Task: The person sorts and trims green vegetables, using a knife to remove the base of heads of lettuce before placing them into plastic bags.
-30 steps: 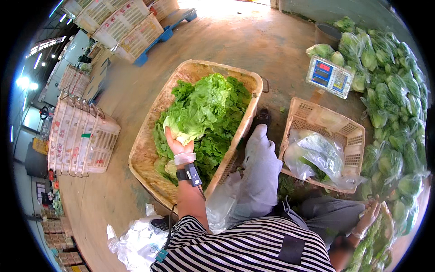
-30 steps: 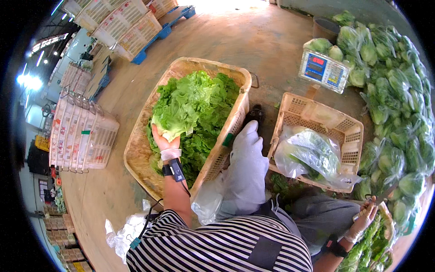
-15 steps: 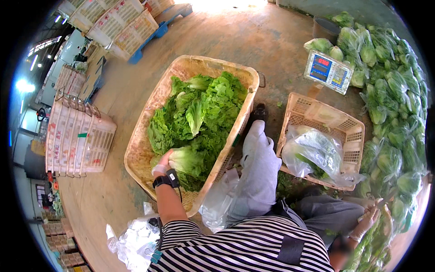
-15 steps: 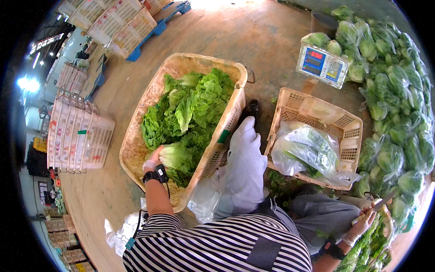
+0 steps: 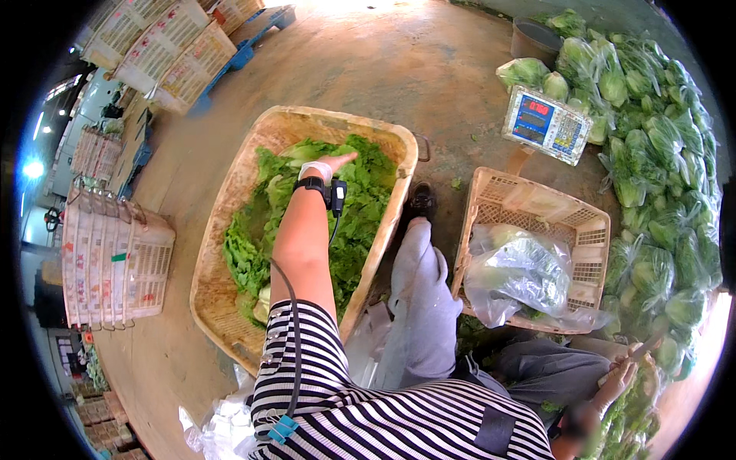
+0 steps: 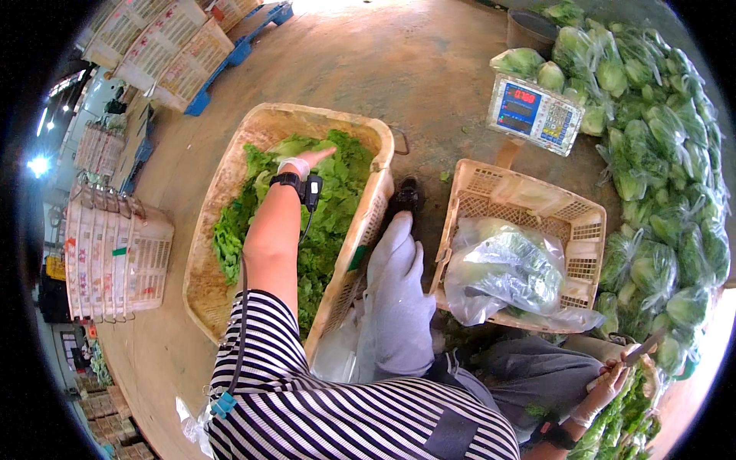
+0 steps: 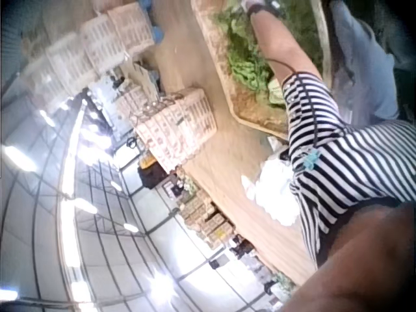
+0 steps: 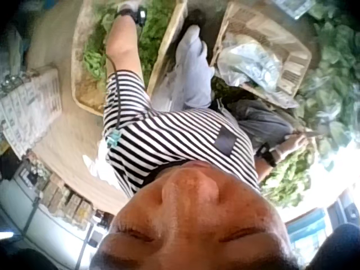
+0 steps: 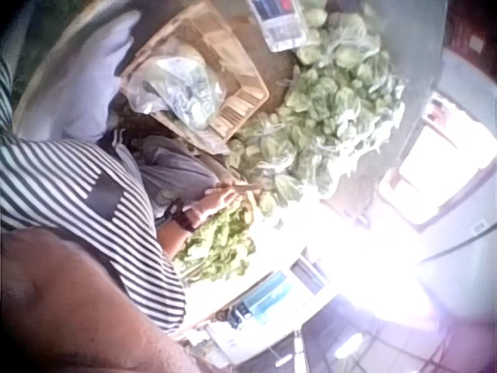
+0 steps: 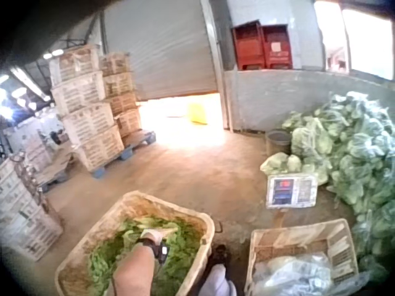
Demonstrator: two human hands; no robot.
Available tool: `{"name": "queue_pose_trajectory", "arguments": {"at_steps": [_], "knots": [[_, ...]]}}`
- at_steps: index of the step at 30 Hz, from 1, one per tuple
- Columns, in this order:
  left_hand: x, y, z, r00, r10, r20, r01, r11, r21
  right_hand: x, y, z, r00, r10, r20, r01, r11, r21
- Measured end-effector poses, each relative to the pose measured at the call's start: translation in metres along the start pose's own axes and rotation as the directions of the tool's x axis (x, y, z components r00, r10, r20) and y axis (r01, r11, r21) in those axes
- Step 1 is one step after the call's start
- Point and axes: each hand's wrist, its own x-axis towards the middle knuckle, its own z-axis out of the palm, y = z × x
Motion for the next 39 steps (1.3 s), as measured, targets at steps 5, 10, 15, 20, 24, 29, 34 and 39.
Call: {"name": "queue_pose_trajectory", "arguments": {"at_steps": [5,10,15,20,24,29,34,39], "knots": [[0.001,-0.011,0.022,0.984,0.178,0.033,-0.179,0.983,0.045,-0.002,-0.004,0.007,0.999,0.003,-0.035,-0.004,0.999,-0.031],[-0.028,-0.052,0.036,0.898,0.276,-0.343,-0.251,0.961,0.116,-0.001,-0.022,0.024,0.999,0.033,0.025,-0.03,0.993,-0.113],[-0.129,-0.049,0.044,0.757,0.204,-0.621,-0.447,0.855,-0.264,-0.001,-0.019,0.02,0.999,0.037,0.034,-0.036,0.999,-0.04],[-0.153,-0.109,0.011,0.742,0.07,-0.667,-0.642,0.363,-0.675,-0.003,-0.018,0.017,1.0,0.029,0.009,-0.028,0.996,-0.083],[-0.18,-0.199,0.01,0.896,-0.104,-0.432,-0.409,0.185,-0.893,0.007,0.011,0.001,0.998,0.045,0.034,-0.041,0.993,-0.107],[-0.196,-0.267,0.05,0.94,-0.236,-0.246,-0.265,-0.054,-0.963,0.015,0.031,-0.01,0.999,0.006,0.054,0.001,0.992,-0.125],[-0.221,-0.209,0.072,0.956,-0.191,-0.223,-0.246,-0.104,-0.964,-0.004,-0.002,0.008,0.998,0.06,0.022,-0.06,0.998,0.012],[-0.275,-0.072,0.102,0.822,0.473,-0.318,-0.397,0.074,-0.915,-0.004,0.002,0.008,1.0,0.024,0.01,-0.025,0.98,0.199]]}}
